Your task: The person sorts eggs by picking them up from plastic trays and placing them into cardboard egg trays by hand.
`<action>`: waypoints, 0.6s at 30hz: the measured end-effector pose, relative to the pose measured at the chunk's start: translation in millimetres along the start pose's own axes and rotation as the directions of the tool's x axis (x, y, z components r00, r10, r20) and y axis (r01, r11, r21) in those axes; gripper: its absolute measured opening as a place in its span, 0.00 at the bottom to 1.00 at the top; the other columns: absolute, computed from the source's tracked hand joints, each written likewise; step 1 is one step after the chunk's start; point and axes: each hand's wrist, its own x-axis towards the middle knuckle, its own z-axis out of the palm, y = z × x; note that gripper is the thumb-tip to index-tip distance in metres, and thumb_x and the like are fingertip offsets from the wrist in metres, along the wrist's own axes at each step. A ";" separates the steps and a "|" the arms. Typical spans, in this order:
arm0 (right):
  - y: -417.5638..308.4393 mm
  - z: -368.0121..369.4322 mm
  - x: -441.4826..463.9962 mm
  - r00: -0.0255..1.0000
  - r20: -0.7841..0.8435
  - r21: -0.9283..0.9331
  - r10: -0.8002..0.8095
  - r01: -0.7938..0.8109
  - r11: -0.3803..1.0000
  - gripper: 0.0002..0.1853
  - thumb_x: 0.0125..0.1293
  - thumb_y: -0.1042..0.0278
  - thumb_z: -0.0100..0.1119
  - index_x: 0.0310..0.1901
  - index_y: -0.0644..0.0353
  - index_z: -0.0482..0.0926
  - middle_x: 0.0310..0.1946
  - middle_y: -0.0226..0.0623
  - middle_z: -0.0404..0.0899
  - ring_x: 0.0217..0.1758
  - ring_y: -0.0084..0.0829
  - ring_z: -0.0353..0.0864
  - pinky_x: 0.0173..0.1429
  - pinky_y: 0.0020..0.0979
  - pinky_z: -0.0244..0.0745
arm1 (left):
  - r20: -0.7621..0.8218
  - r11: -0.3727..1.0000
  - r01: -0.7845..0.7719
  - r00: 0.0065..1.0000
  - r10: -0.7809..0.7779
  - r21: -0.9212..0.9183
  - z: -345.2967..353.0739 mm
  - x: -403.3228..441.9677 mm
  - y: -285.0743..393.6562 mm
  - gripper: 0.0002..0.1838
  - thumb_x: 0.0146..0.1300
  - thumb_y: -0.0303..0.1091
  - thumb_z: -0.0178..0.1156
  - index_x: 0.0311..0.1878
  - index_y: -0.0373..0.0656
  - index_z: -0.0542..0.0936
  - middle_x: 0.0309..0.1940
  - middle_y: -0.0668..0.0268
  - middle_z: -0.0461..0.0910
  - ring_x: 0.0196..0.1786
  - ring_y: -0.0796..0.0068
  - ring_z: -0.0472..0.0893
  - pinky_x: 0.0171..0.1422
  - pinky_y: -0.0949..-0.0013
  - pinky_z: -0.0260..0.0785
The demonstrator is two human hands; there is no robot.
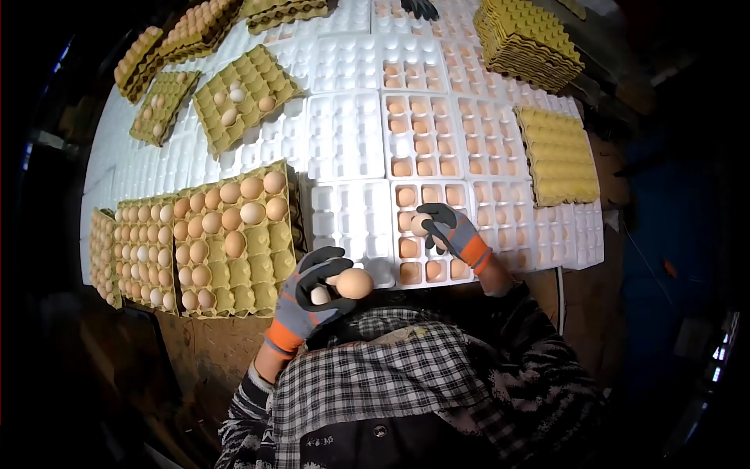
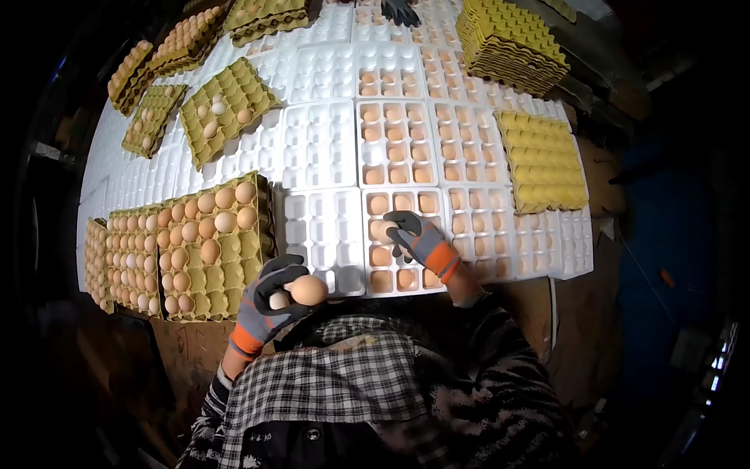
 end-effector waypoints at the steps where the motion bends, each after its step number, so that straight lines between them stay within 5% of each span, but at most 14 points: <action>1: 6.7 6.7 -1.1 0.997 0.074 0.054 0.024 -0.028 0.998 0.18 0.68 0.70 0.62 0.59 0.61 0.76 0.36 0.31 0.81 0.27 0.21 0.80 0.25 0.22 0.71 | 0.045 0.985 -0.043 0.998 0.036 0.170 14.2 3.1 0.5 0.30 0.48 0.36 0.76 0.57 0.46 0.81 0.55 0.58 0.77 0.53 0.61 0.81 0.56 0.63 0.76; 2: 13.1 19.9 -4.5 0.992 0.100 0.040 -0.080 0.076 0.996 0.18 0.68 0.70 0.63 0.58 0.59 0.77 0.37 0.31 0.82 0.29 0.21 0.81 0.28 0.21 0.74 | 0.064 0.988 0.038 0.997 -0.048 0.152 29.1 1.1 -5.2 0.29 0.48 0.37 0.76 0.57 0.47 0.81 0.57 0.58 0.76 0.52 0.59 0.81 0.57 0.63 0.76; 3: 20.3 28.5 -4.8 0.977 0.160 -0.177 -0.142 0.170 0.969 0.19 0.66 0.64 0.64 0.58 0.55 0.77 0.40 0.34 0.84 0.35 0.27 0.85 0.36 0.28 0.79 | 0.101 0.968 0.130 0.983 -0.154 0.214 39.0 0.8 -9.2 0.29 0.48 0.38 0.76 0.56 0.49 0.82 0.59 0.58 0.74 0.52 0.57 0.80 0.56 0.61 0.76; 5: 22.7 39.1 -14.3 0.887 0.164 -0.658 -0.431 0.424 0.623 0.20 0.64 0.58 0.64 0.57 0.51 0.78 0.43 0.38 0.86 0.41 0.36 0.86 0.43 0.35 0.81 | 0.050 0.931 0.042 0.997 -0.064 0.363 55.2 -2.6 -15.3 0.29 0.50 0.40 0.75 0.58 0.54 0.81 0.61 0.58 0.74 0.53 0.54 0.80 0.57 0.58 0.76; 7: 21.2 26.1 -26.2 0.904 0.144 -0.693 -0.402 0.382 0.612 0.22 0.63 0.54 0.63 0.57 0.50 0.77 0.46 0.38 0.84 0.47 0.42 0.84 0.50 0.41 0.80 | 0.078 0.889 0.067 0.990 -0.114 0.453 70.0 -3.5 -26.8 0.28 0.51 0.41 0.73 0.59 0.57 0.81 0.61 0.58 0.74 0.55 0.53 0.80 0.58 0.57 0.76; 9: 28.0 1.3 -31.4 0.867 0.100 -0.824 -0.488 0.347 0.447 0.23 0.63 0.52 0.63 0.58 0.50 0.77 0.50 0.36 0.82 0.48 0.42 0.83 0.49 0.41 0.80 | 0.092 0.836 0.094 0.981 -0.171 0.541 84.8 -7.3 -40.2 0.28 0.53 0.41 0.72 0.60 0.60 0.80 0.62 0.58 0.74 0.56 0.53 0.79 0.58 0.55 0.76; 13: 35.7 -30.2 -25.0 0.961 0.187 -0.944 -0.202 0.233 0.233 0.26 0.61 0.47 0.64 0.59 0.48 0.77 0.54 0.37 0.78 0.46 0.43 0.83 0.49 0.41 0.81 | 0.151 0.721 0.156 0.927 -0.342 0.676 95.2 -4.9 -48.5 0.30 0.55 0.38 0.68 0.64 0.62 0.76 0.62 0.58 0.74 0.58 0.52 0.78 0.60 0.56 0.75; 15: 16.0 -22.9 -22.6 0.953 0.191 -0.907 -0.235 0.262 0.330 0.26 0.61 0.49 0.65 0.59 0.48 0.77 0.54 0.38 0.77 0.48 0.43 0.82 0.52 0.41 0.80 | -0.056 0.892 0.220 0.975 -0.215 0.394 93.6 -10.7 -52.3 0.31 0.53 0.28 0.69 0.63 0.58 0.78 0.60 0.59 0.74 0.57 0.50 0.78 0.60 0.59 0.75; 17: 7.0 -9.9 -12.9 0.946 0.185 -0.859 -0.266 0.288 0.424 0.25 0.61 0.52 0.66 0.58 0.48 0.77 0.55 0.38 0.76 0.50 0.43 0.82 0.54 0.41 0.80 | -0.063 0.870 0.251 0.967 -0.248 0.424 92.7 -11.7 -54.2 0.32 0.54 0.26 0.67 0.64 0.58 0.77 0.61 0.58 0.73 0.55 0.51 0.79 0.58 0.61 0.76; 18: 5.8 0.2 -5.7 0.877 0.257 -0.739 -0.405 0.449 0.503 0.23 0.61 0.57 0.65 0.58 0.49 0.78 0.56 0.38 0.75 0.52 0.42 0.80 0.56 0.40 0.79 | -0.055 0.816 0.314 0.942 -0.330 0.485 95.6 -12.8 -60.6 0.32 0.54 0.25 0.66 0.65 0.57 0.77 0.61 0.57 0.72 0.54 0.51 0.79 0.57 0.60 0.76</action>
